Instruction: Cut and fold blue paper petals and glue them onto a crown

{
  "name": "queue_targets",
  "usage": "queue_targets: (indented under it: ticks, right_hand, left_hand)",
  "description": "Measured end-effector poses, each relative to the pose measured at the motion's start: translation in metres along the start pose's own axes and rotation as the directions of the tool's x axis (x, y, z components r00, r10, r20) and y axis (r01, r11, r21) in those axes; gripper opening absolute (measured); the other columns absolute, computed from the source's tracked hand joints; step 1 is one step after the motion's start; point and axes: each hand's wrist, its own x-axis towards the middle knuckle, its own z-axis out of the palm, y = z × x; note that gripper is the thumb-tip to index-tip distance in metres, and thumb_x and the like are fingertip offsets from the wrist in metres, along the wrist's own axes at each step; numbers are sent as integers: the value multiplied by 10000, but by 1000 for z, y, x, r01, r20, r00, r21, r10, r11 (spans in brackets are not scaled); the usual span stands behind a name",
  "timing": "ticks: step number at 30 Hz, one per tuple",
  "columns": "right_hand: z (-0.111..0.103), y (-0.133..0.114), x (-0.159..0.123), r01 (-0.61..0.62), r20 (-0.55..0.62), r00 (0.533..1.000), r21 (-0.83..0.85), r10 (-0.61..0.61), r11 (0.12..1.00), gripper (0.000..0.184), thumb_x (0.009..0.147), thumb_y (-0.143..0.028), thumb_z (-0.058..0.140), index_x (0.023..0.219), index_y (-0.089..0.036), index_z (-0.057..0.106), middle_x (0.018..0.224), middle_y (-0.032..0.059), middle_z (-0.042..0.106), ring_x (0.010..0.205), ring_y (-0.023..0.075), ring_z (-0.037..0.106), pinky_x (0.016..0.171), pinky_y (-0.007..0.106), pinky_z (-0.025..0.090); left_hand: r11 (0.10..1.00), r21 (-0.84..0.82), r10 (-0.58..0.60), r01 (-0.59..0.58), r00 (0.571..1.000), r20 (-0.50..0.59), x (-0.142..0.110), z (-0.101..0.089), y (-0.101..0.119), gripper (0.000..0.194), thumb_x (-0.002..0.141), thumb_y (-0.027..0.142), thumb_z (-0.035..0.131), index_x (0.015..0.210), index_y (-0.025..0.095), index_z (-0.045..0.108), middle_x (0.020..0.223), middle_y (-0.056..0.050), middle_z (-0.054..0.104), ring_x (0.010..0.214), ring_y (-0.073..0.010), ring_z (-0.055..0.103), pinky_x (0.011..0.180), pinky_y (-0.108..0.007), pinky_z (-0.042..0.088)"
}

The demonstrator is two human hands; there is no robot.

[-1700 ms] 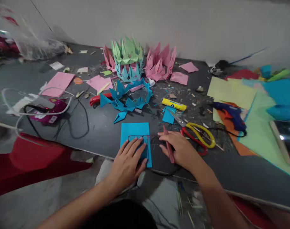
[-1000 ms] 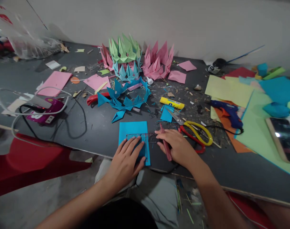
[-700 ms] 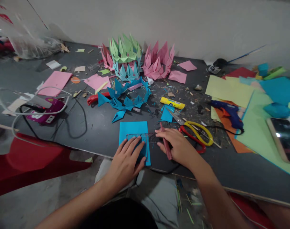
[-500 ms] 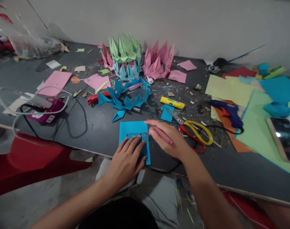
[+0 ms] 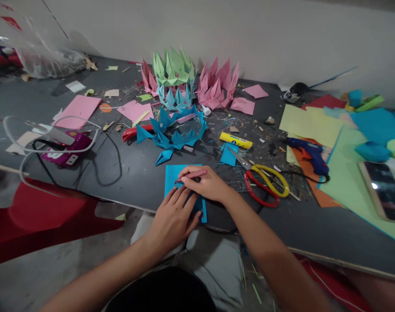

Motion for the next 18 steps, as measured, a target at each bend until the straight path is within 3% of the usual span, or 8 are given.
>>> queue_targets:
  ticks: [10,18]
  right_hand:
    - [-3,-5,-2,2,10,1000,-89,-1,996,148,819,-238,490,832,-188,629,858,25,684,814,156,626,723,259,468]
    - [-23,7,-15,-27,-91,996,-199,8,980,174,817,-269,467,749,-187,605,721,10,651,680,147,592,623,252,449]
  left_hand:
    - [1000,-4,-4,4,1000,-2,0,0,1,379,852,320,448,1162,110,501,1246,-144,523,1180,-266,456,996,-426,359]
    - [1000,-2,-4,4,1000,1,-1,2,0,382,863,328,435,1184,129,499,1270,-133,517,1185,-265,456,994,-437,358]
